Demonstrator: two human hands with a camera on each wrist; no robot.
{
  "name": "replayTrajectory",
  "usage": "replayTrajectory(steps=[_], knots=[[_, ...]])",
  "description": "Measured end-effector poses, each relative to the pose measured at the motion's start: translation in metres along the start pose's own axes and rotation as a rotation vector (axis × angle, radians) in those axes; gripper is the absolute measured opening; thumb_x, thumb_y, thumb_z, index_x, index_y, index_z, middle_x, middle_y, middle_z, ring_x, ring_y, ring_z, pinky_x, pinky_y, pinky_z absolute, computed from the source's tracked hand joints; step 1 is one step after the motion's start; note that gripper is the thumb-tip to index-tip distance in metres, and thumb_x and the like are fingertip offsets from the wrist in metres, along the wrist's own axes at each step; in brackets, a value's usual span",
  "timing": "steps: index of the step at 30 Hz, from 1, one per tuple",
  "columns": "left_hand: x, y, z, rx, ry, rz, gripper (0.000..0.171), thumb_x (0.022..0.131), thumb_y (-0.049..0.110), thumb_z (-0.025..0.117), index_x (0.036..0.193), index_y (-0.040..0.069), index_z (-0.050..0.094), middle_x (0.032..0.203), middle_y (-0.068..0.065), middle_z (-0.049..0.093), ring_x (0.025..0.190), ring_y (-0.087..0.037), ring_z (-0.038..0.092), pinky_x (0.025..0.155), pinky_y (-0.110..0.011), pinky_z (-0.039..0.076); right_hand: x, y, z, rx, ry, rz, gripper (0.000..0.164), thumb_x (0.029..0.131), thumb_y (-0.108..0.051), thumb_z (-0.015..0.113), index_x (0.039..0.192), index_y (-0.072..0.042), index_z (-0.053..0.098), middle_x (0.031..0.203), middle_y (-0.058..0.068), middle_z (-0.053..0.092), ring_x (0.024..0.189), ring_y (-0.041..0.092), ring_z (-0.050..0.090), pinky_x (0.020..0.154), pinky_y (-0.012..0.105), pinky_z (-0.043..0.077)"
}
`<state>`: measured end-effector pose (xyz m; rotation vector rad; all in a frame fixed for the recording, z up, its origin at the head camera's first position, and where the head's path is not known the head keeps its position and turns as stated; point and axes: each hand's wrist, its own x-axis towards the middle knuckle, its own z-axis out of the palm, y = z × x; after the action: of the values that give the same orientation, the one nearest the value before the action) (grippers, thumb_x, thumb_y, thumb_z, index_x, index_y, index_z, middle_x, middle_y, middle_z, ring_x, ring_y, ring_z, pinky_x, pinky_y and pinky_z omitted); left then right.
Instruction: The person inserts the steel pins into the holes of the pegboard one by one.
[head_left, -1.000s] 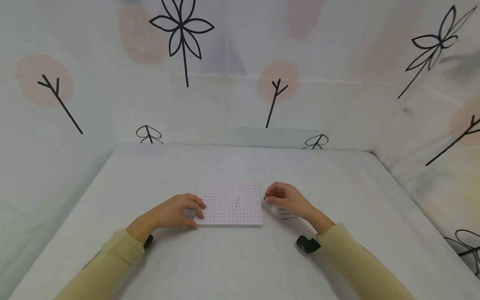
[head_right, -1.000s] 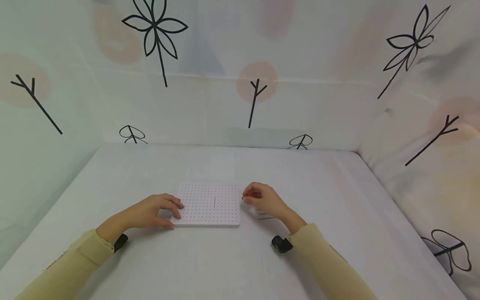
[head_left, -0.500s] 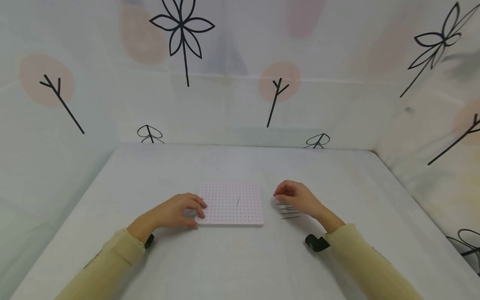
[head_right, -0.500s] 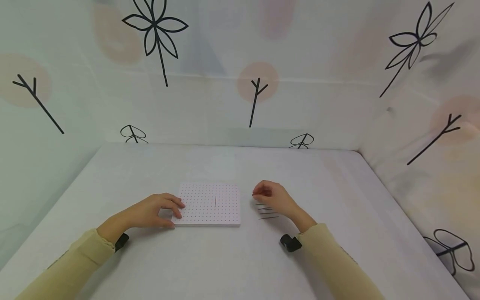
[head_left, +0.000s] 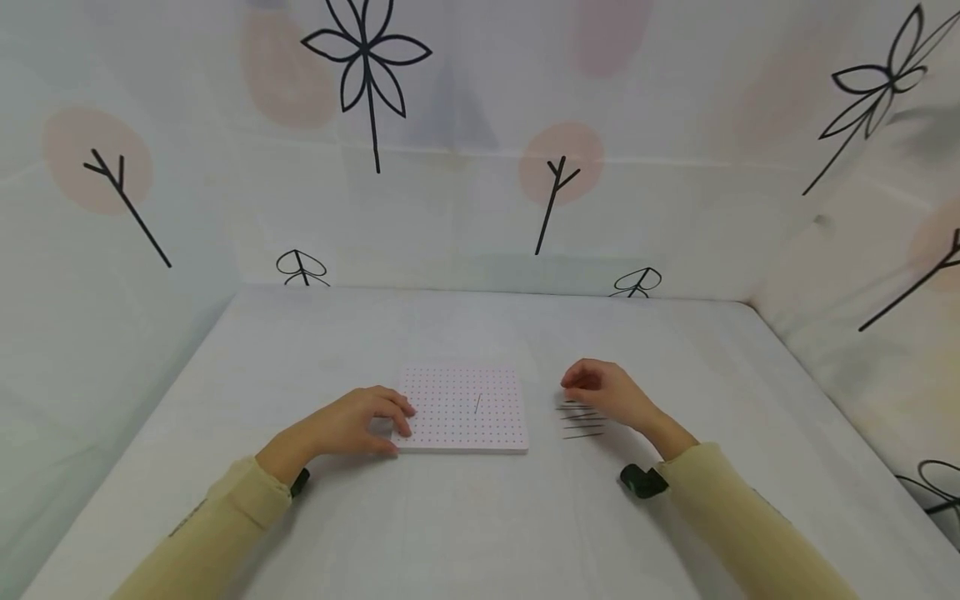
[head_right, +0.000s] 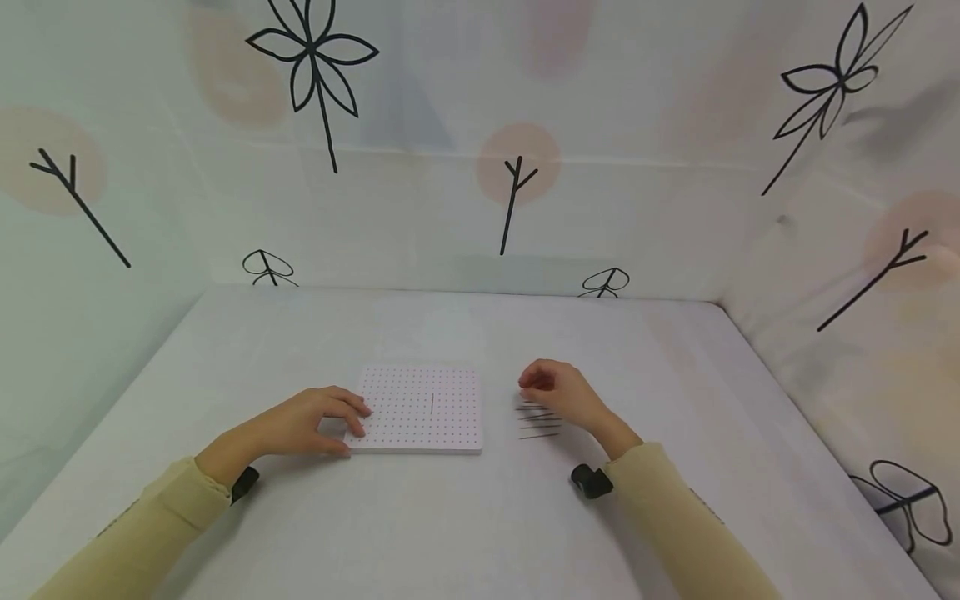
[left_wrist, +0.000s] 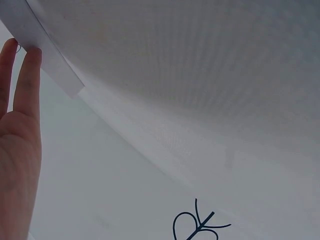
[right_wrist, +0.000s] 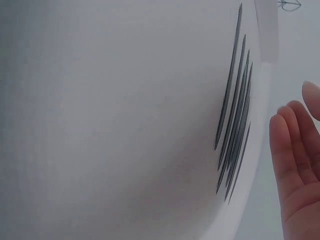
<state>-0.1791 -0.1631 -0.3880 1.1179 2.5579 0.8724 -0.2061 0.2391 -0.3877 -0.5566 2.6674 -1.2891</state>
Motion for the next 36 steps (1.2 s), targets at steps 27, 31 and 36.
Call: replayTrajectory(steps=[27,31,36], knots=[[0.000,0.004,-0.001,0.000,-0.001,0.009,0.020,0.073,0.013,0.080,0.089,0.018,0.070,0.116,0.000,0.060,0.114,-0.023,0.050,0.099,-0.044,0.038,0.016,0.020,-0.015,-0.219,-0.016,0.043,0.016,0.079,-0.005,0.072,0.094,-0.003,0.065,0.095,0.006,0.061,0.089,0.023,0.055,0.082,0.041,0.046],[0.000,0.004,-0.002,0.002,-0.005,-0.002,0.020,0.073,0.013,0.080,0.090,0.018,0.071,0.116,0.000,0.060,0.114,-0.023,0.050,0.098,-0.044,0.038,0.018,0.025,-0.016,-0.227,-0.047,0.048,0.017,0.080,-0.007,0.072,0.095,-0.004,0.065,0.095,0.006,0.061,0.090,0.024,0.054,0.084,0.041,0.045],[0.000,0.004,-0.002,0.012,-0.005,-0.002,0.020,0.073,0.013,0.079,0.090,0.018,0.071,0.116,0.000,0.060,0.115,-0.023,0.050,0.099,-0.044,0.038,0.022,0.027,-0.018,-0.233,-0.110,0.073,0.015,0.083,-0.011,0.070,0.095,-0.004,0.065,0.092,0.004,0.059,0.085,0.021,0.050,0.078,0.037,0.043]])
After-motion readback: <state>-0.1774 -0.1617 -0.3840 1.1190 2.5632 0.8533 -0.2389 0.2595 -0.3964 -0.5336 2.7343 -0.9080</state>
